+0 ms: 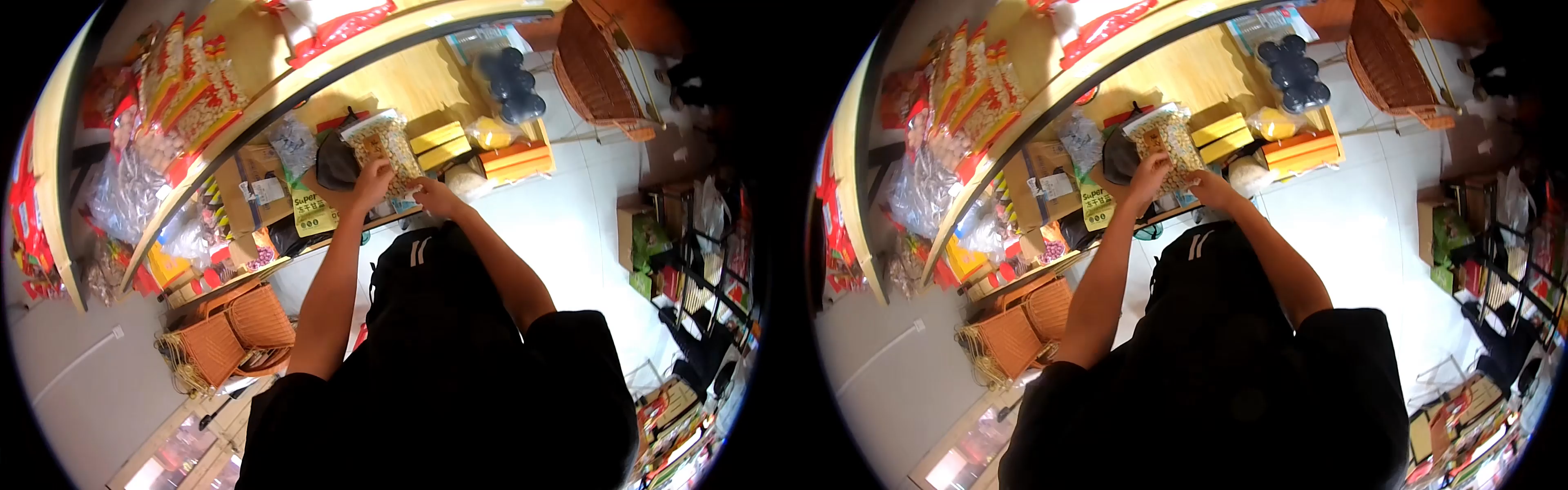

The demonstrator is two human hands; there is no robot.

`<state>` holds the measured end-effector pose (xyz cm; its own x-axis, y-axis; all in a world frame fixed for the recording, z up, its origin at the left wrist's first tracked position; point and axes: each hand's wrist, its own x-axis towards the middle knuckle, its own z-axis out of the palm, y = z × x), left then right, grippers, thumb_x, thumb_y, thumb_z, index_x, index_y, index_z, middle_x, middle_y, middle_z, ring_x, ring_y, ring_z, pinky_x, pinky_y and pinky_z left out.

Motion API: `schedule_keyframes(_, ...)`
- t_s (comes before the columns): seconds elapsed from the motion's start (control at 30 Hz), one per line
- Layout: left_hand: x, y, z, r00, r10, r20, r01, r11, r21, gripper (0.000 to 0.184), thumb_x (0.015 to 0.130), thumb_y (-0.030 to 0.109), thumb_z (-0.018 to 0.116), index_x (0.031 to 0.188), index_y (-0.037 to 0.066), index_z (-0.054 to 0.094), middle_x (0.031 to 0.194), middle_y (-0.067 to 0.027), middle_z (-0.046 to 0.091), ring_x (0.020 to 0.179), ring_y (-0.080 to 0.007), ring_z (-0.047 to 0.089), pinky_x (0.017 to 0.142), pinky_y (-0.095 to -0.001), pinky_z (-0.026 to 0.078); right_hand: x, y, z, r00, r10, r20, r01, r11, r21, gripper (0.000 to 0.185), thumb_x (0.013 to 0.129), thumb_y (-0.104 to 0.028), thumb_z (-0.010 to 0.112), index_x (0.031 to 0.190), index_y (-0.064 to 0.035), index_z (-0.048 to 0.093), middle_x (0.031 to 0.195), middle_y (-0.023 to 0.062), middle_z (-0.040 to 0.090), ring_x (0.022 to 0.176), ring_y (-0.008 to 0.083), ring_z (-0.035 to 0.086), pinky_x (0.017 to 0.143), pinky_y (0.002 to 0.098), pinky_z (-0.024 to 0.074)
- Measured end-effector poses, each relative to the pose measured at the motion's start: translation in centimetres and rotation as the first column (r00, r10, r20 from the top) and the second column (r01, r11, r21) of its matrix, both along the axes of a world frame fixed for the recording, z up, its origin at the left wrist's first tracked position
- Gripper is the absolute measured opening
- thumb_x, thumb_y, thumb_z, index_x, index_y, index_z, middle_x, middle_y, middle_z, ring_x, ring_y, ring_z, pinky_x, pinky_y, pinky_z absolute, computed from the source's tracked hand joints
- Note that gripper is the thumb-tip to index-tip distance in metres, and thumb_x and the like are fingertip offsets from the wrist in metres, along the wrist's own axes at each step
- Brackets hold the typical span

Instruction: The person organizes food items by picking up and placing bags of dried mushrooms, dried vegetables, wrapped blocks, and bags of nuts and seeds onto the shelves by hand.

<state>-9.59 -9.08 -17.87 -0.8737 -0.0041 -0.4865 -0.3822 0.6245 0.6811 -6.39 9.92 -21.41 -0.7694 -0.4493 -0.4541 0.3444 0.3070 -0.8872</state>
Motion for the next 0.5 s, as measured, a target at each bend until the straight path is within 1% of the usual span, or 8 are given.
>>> schedule_keyframes(0.03,1.1,-0.7,-0.2,1.000,0.017,-0.014,-0.017,1.000,-0.003,0.040,0.088,0.027,0.057,0.119,0.000,0.058,0.121,-0.0186,0.058,0.110,-0.0293,0.057,0.092,-0.0354,0.044,0.2,0.1,-0.5,0.999,-0.040,0.015,0.041,0.999,-0.030,0.034,0.083,-0.016,0.055,0.113,-0.0045,0.062,0.098,0.0170,0.067,0.088,0.0261,0.064,0.079,0.0349,0.0499)
schedule_keyframes(0.07,2.5,-1.5,-0.6,0.999,0.054,0.000,-0.054,0.996,0.074,0.038,0.089,0.025,0.056,0.117,0.000,0.059,0.117,-0.0168,0.060,0.105,-0.0261,0.058,0.090,-0.0334,0.044,0.2,0.1,-0.7,0.999,-0.032,-0.006,0.032,0.999,-0.024,0.032,0.084,-0.018,0.055,0.112,-0.0048,0.062,0.091,0.0152,0.067,0.079,0.0238,0.064,0.073,0.0343,0.0508)
schedule_keyframes(0.1,4.1,-2.2,-1.0,0.996,0.088,0.016,-0.089,0.985,0.150,0.035,0.089,0.024,0.055,0.115,0.000,0.060,0.113,-0.0149,0.061,0.101,-0.0228,0.059,0.087,-0.0313,0.044,0.1,0.3,-0.5,1.000,-0.016,-0.020,0.015,1.000,-0.027,0.032,0.084,-0.018,0.055,0.112,-0.0048,0.062,0.091,0.0152,0.067,0.079,0.0238,0.064,0.073,0.0343,0.0508)
schedule_keyframes(0.17,7.7,-4.0,-2.0,0.981,0.186,-0.047,-0.169,0.954,0.246,0.032,0.091,0.021,0.052,0.112,0.000,0.062,0.105,-0.0104,0.064,0.095,-0.0200,0.059,0.084,-0.0301,0.045,-0.2,0.4,-0.3,0.997,-0.052,0.061,0.055,0.997,-0.048,0.030,0.085,-0.019,0.055,0.111,-0.0051,0.062,0.082,0.0126,0.065,0.069,0.0210,0.063,0.066,0.0334,0.0506)
schedule_keyframes(0.23,10.9,-7.7,-4.3,0.984,0.151,0.091,-0.167,0.963,0.212,0.029,0.091,0.020,0.051,0.109,0.001,0.063,0.099,-0.0071,0.065,0.091,-0.0182,0.060,0.081,-0.0297,0.045,-0.6,0.2,-0.5,0.999,-0.036,0.018,0.037,0.998,-0.048,0.031,0.086,-0.019,0.054,0.113,-0.0058,0.061,0.076,0.0108,0.063,0.064,0.0186,0.061,0.061,0.0321,0.0495)
schedule_keyframes(0.3,12.7,-8.8,-1.3,0.874,0.352,0.335,-0.435,0.874,0.215,0.029,0.090,0.022,0.052,0.110,0.004,0.063,0.098,-0.0058,0.066,0.089,-0.0155,0.060,0.079,-0.0288,0.045,-1.0,0.1,0.6,0.999,-0.031,0.040,0.031,0.999,-0.010,0.032,0.087,-0.020,0.054,0.115,-0.0058,0.060,0.075,0.0100,0.062,0.064,0.0177,0.060,0.060,0.0317,0.0490)
schedule_keyframes(0.37,14.4,-10.6,0.3,0.789,0.494,0.365,-0.577,0.799,0.167,0.031,0.088,0.024,0.054,0.113,0.008,0.061,0.101,-0.0051,0.067,0.089,-0.0135,0.061,0.078,-0.0290,0.045,-1.4,-0.4,1.2,0.999,-0.023,0.041,0.024,0.999,-0.039,0.032,0.087,-0.021,0.053,0.115,-0.0056,0.059,0.074,0.0097,0.062,0.065,0.0176,0.061,0.061,0.0318,0.0489)
schedule_keyframes(0.5,15.8,-14.6,2.9,0.721,0.641,0.264,-0.693,0.674,0.255,0.034,0.088,0.026,0.053,0.116,0.008,0.058,0.102,-0.0051,0.067,0.087,-0.0163,0.062,0.078,-0.0327,0.046,-2.3,-1.9,1.1,0.999,-0.004,-0.042,0.000,0.994,-0.110,0.031,0.088,-0.020,0.053,0.114,-0.0048,0.059,0.073,0.0092,0.061,0.063,0.0167,0.060,0.059,0.0308,0.0477)
